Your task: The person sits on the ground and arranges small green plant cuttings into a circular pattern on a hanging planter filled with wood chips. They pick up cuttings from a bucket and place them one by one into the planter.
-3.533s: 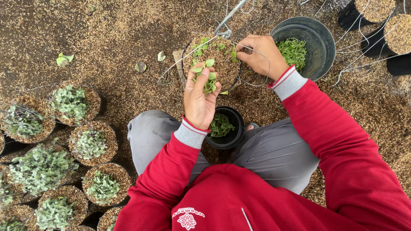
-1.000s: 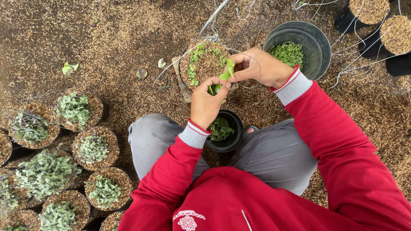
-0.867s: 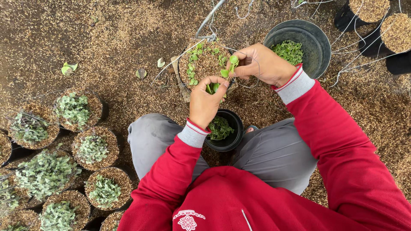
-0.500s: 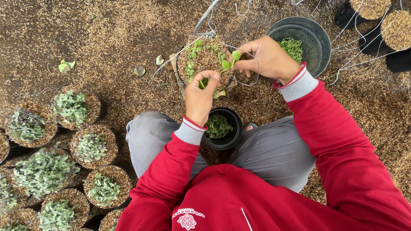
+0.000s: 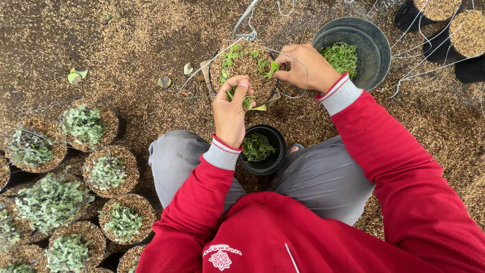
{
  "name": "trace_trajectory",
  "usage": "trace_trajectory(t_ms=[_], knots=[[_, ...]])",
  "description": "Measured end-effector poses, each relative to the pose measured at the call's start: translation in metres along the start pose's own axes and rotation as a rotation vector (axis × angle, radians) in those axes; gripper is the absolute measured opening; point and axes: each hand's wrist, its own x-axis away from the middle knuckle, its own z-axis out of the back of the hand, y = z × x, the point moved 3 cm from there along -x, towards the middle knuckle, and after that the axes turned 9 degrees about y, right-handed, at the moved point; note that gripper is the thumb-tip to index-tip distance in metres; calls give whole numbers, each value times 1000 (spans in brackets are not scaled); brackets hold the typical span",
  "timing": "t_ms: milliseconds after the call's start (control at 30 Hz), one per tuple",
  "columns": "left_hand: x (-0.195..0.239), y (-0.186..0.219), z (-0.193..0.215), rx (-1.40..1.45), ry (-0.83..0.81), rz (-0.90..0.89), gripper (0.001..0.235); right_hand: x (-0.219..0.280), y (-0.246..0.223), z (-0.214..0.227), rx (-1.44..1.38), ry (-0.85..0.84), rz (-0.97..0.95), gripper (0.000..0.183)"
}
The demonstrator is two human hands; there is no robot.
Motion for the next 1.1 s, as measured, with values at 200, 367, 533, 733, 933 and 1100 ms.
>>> trace_trajectory(t_ms=[200,367,533,733,933,1100], knots=[[1,2,-1,51,-26,-25,15,0,0,-9,80,-29,7,19],[1,3,0,78,-34,-11,16,-1,0,-10,107,-52,-18,21],[2,2,0,92,-41,-25,16,0,-4,-17,117,-88,-27,20],[4,4,1,203,-76,34,22,-2,-11,-26,133,-79,14,18],[5,10,-2,325,-88,154,43,-1,-9,-29,124,-83,-14,19],[10,22,-8,418,-128,184,52,-5,-14,-15,76,-102,-14,23]])
